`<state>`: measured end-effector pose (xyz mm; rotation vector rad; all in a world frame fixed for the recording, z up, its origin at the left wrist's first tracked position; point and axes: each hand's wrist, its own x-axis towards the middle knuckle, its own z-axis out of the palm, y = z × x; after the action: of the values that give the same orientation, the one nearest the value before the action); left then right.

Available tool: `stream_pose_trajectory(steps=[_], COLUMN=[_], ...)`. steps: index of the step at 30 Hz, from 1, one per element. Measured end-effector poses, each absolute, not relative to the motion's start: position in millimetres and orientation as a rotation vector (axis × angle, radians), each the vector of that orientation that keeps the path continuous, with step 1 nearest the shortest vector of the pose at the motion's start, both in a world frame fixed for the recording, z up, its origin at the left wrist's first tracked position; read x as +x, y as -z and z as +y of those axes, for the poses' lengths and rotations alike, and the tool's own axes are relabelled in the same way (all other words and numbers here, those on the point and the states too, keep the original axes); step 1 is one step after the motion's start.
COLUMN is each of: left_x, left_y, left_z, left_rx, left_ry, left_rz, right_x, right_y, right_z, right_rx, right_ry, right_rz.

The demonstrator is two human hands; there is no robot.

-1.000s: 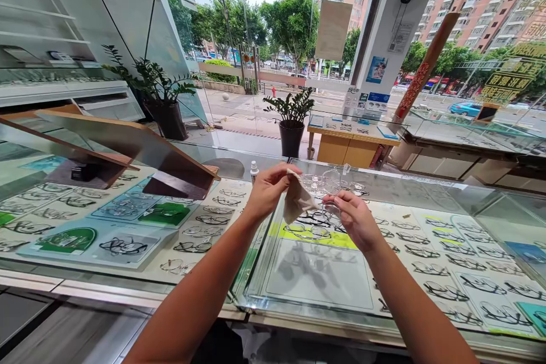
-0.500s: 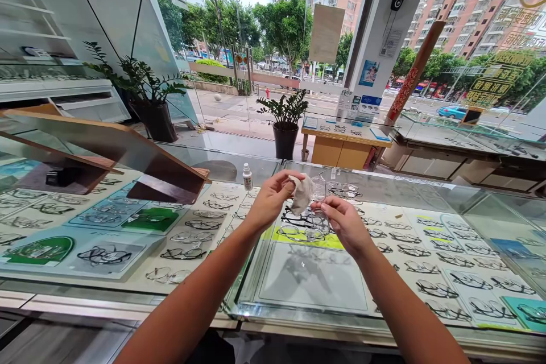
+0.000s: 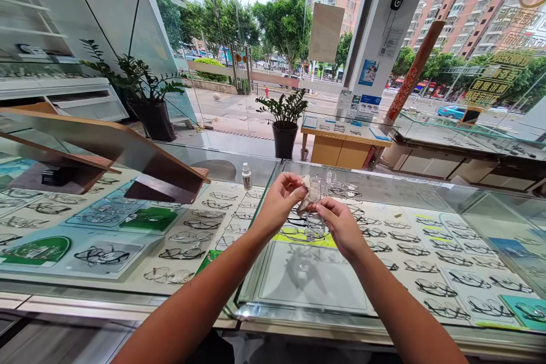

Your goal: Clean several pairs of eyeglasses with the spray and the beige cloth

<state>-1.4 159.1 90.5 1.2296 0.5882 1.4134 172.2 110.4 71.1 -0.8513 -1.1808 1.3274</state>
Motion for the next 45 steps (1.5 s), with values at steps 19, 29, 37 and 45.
stream_pose_trajectory(steps=[19,29,37,45], left_x=[-2,-15,-9,0], left_y=[-96,-110,-108,-97], left_z=[159,162,155,152], left_rx=[1.219,0.998,1.091,1.232], left_ry=[-1.385,-1.251,-1.152,-1.268], left_rz=[0.702,0.697,0.591,0.674], right_x=[175,176,176,173], right_y=[-75,-80,-76,-75], right_z=[109,109,111,109], right_rx=[-0.865,-0.923,-0.919,-0.890], right_ry=[-1.276,-1.264,-1.288,-1.326], right_rz=[-1.175,-1.115,-1.132,-1.168])
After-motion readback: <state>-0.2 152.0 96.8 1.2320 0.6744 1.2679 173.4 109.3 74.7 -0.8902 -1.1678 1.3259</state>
